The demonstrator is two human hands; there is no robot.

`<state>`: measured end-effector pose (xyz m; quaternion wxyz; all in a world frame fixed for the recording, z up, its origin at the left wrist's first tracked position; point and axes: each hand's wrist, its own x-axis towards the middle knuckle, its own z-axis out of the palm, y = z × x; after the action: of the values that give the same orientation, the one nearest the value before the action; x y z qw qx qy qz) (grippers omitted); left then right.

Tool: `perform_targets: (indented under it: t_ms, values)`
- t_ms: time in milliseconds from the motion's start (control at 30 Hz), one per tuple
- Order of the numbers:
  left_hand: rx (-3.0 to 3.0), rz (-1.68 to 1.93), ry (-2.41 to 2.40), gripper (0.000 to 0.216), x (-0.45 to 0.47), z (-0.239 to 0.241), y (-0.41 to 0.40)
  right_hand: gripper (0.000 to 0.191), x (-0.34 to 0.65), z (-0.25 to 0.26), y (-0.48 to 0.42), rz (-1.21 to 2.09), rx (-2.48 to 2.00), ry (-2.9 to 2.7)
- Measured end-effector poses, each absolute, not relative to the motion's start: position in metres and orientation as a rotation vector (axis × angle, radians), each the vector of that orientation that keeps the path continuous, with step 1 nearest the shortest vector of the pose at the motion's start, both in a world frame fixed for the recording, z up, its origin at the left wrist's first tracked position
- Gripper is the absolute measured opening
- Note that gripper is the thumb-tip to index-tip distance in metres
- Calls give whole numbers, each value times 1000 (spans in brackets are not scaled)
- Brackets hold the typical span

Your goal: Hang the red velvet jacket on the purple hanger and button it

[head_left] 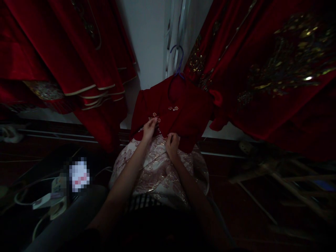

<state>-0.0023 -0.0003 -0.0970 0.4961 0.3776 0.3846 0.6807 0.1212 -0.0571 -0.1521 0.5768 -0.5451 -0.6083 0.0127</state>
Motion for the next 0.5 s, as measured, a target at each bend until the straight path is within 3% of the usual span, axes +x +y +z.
perform_targets:
  t_ms: [300, 500]
  values:
    - [825, 1500, 811, 38, -8, -88, 2, 25, 122, -153, -58, 107, -1279, -1394]
    - [945, 1618, 1121, 34, -5, -85, 11, 24, 122, -154, -57, 153, -1276, -1403]
